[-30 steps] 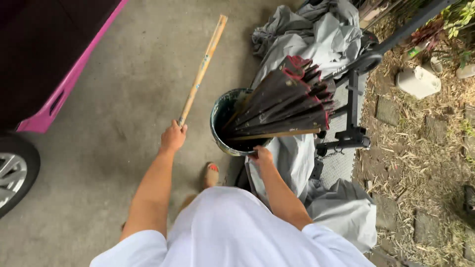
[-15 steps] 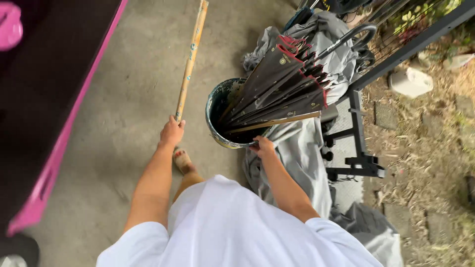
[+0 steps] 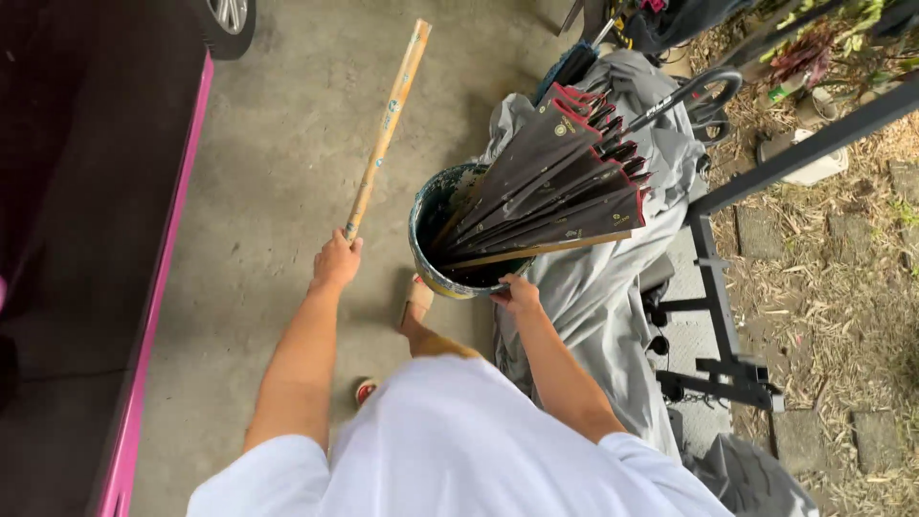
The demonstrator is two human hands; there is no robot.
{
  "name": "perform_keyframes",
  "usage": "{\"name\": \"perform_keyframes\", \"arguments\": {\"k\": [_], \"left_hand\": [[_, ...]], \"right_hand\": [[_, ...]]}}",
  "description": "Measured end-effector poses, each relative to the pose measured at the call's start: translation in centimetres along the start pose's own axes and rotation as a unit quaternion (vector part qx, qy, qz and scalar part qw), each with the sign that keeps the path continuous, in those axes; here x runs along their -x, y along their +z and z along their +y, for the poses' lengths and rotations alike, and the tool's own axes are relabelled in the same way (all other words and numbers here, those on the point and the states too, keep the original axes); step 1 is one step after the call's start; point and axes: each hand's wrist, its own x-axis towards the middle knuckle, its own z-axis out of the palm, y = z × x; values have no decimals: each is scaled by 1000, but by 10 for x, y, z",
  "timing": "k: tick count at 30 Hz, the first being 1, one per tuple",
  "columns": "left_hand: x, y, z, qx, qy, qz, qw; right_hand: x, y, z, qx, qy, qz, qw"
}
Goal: Sweep the floor and organize items in a garage area.
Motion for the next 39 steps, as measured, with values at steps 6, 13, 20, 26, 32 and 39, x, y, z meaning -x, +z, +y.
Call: {"name": "perform_keyframes", "arguments": {"k": [6, 13, 20, 26, 32, 39], "left_hand": [[-139, -38, 54, 4, -32, 24, 999], [-280, -58, 116, 15, 8, 37, 999], [-451, -67, 147, 41, -6, 18, 999], [-583, -119, 209, 35, -9, 5, 999], [-719, -127, 255, 52, 42, 11, 998], [-865, -111, 326, 29, 9, -12, 999]], "right_hand": [[-89, 72, -102, -13, 4, 13, 1000], [-146, 162, -214, 0, -21, 22, 1000], [-226, 271, -321, -2, -23, 19, 1000], [-299, 340, -408, -25, 8, 95, 995], [-398, 379, -493, -106, 20, 60, 992], [-557, 392, -612, -102, 31, 47, 993]]}}
